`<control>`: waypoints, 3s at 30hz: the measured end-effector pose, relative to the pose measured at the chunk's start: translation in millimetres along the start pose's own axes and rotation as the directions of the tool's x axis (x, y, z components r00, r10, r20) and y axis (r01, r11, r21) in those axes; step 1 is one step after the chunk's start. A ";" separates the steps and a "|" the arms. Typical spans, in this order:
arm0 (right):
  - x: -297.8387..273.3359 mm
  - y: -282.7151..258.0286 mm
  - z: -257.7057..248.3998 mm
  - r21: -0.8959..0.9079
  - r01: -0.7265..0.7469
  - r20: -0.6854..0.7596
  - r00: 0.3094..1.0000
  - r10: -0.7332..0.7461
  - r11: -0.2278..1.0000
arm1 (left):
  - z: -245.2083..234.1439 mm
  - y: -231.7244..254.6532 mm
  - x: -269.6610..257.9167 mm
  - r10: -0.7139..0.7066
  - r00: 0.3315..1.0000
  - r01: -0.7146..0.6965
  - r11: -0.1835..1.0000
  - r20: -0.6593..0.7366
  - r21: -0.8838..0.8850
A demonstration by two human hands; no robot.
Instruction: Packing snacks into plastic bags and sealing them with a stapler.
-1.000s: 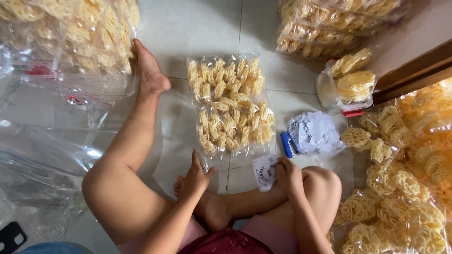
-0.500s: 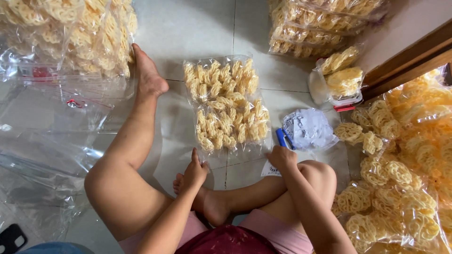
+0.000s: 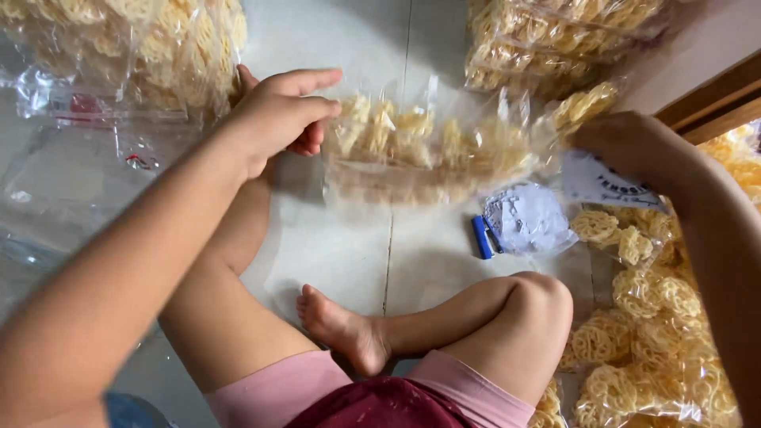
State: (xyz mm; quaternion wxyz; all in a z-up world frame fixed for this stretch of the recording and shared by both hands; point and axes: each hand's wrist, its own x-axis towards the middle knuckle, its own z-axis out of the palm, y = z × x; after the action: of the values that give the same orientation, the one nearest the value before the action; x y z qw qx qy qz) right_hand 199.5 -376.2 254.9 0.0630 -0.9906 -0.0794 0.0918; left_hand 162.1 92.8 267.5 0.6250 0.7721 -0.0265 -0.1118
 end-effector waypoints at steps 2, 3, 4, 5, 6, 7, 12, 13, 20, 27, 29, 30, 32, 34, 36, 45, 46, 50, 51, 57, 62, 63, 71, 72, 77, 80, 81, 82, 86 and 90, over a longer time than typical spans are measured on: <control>23.3 5.4 -8.4 -0.628 0.201 0.333 0.943 0.026 0.752 | -3.9 0.5 20.5 -0.200 0.980 0.199 0.977 0.014 0.080; 10.2 7.6 -20.7 -0.630 0.201 0.332 0.943 0.026 0.750 | -7.4 12.3 16.0 -0.199 0.980 0.197 0.977 0.013 0.078; -3.8 9.5 -30.4 -0.452 0.081 0.180 0.984 0.002 0.888 | -10.7 22.3 9.9 -0.158 0.987 0.156 0.984 0.019 0.091; -17.6 11.7 -40.0 -0.231 -0.010 0.021 1.000 0.016 0.973 | -13.7 32.1 3.9 -0.118 0.993 0.115 0.988 0.025 0.104; -24.0 5.6 -23.7 -0.229 -0.012 0.024 1.000 0.018 0.973 | -13.6 24.2 -2.0 -0.121 0.992 0.118 0.988 0.028 0.104; -30.4 -0.2 -7.9 -0.187 -0.049 0.146 0.986 0.077 0.981 | -13.3 16.8 -7.8 -0.175 0.981 0.160 0.973 0.078 0.166; -67.8 -47.8 -9.9 -0.125 -0.288 0.462 0.830 0.313 0.949 | -2.9 -7.7 -40.8 -0.421 0.889 0.350 0.878 0.179 0.328; -74.8 -45.0 -13.9 -0.125 -0.292 0.438 0.841 0.317 0.948 | -1.1 -7.1 -50.8 -0.101 0.993 0.032 0.717 0.059 0.697; -93.6 -38.8 -15.6 -0.282 -0.128 0.533 0.803 0.266 0.951 | 50.9 -15.1 -51.4 0.578 0.656 -0.654 0.112 0.486 0.748; -106.9 -56.8 -51.1 -0.272 -0.326 0.114 0.923 0.367 0.905 | 70.8 8.5 -50.6 0.545 0.666 -0.745 0.465 0.509 0.477; -113.2 -58.8 -61.9 0.247 -0.121 -0.189 0.967 0.171 0.961 | 71.1 10.7 -55.2 0.369 0.772 -0.628 0.575 0.518 0.525; -112.5 -66.2 -64.1 0.250 -0.122 -0.187 0.967 0.172 0.961 | 70.5 14.5 -57.7 0.366 0.772 -0.627 0.575 0.520 0.526; -111.0 -81.3 -68.1 0.326 0.215 -0.431 0.900 -0.057 0.921 | 69.3 21.2 -63.5 0.256 0.806 -0.568 0.590 0.534 0.574; -99.8 -105.9 -63.1 0.135 0.310 -0.515 0.833 -0.201 0.941 | 72.3 12.2 -63.5 0.245 0.808 -0.564 0.584 0.536 0.584; -89.6 -137.0 -53.6 -0.068 0.386 -0.562 0.747 -0.355 0.920 | 72.4 8.2 -65.5 0.236 0.811 -0.560 0.576 0.535 0.596; -87.9 -199.4 -6.0 0.182 0.541 -0.064 0.840 -0.539 0.821 | 60.4 0.0 -74.1 0.484 0.723 -0.690 0.455 0.494 0.564; -86.4 -193.9 -9.8 0.193 0.475 0.076 0.865 -0.495 0.859 | 59.6 1.8 -74.6 0.494 0.716 -0.697 0.460 0.493 0.551; -85.8 -171.5 -26.3 0.190 0.320 0.267 0.893 -0.362 0.928 | 61.0 2.3 -75.8 0.513 0.694 -0.720 0.483 0.505 0.498; -86.1 -172.3 -31.3 0.188 0.315 0.263 0.896 -0.357 0.930 | 62.5 2.4 -75.5 0.517 0.689 -0.725 0.479 0.509 0.495; -87.3 -176.2 -12.1 0.181 0.255 0.363 0.880 -0.306 0.950 | 70.9 1.0 -75.6 0.586 0.611 -0.779 0.324 0.532 0.537; -86.9 -179.3 7.6 0.207 0.489 0.209 0.824 -0.527 0.847 | 68.0 1.0 -79.1 0.559 0.624 -0.772 0.332 0.546 0.542; -86.9 -176.9 1.5 0.212 0.488 0.210 0.824 -0.527 0.847 | 67.5 3.0 -77.9 0.555 0.626 -0.771 0.334 0.548 0.542; -101.3 -164.1 9.1 0.151 0.473 0.086 0.869 -0.488 0.868 | 67.7 2.8 -86.0 0.617 0.582 -0.792 0.284 0.529 0.540; -105.4 -166.8 9.8 0.154 0.477 0.084 0.866 -0.493 0.865 | 68.4 -0.4 -90.2 0.615 0.585 -0.789 0.283 0.529 0.545; -113.9 -172.1 0.9 0.455 0.364 0.039 0.904 -0.426 0.813 | 65.2 -6.5 -96.8 0.649 0.661 -0.733 0.453 0.376 0.507; -109.6 -164.0 11.4 0.304 0.208 0.373 0.872 -0.317 0.930 | 64.9 -5.9 -101.1 0.666 0.647 -0.738 0.423 0.372 0.526; -112.2 -158.2 15.9 0.303 0.207 0.375 0.871 -0.316 0.930 | 63.0 -5.4 -100.7 0.666 0.647 -0.738 0.425 0.371 0.524; -113.6 -152.9 20.4 0.125 0.363 0.381 0.842 -0.383 0.923 | 60.5 -5.0 -100.7 0.652 0.650 -0.737 0.415 0.391 0.534; -106.6 -156.6 50.3 -0.096 0.418 0.425 0.838 -0.342 0.903 | 42.9 -19.1 -86.5 0.577 0.696 -0.678 0.335 0.427 0.654; -120.0 -164.6 18.7 -0.123 0.421 0.406 0.848 -0.341 0.899 | 31.0 -5.3 -97.6 0.591 0.719 -0.679 0.484 0.367 0.552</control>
State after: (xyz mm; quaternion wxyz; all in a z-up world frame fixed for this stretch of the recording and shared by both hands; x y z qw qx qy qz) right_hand 55.4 -233.2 280.3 -0.0400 -0.9198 -0.2950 0.2558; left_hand 60.1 81.9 269.9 0.3075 0.8642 -0.3868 0.0951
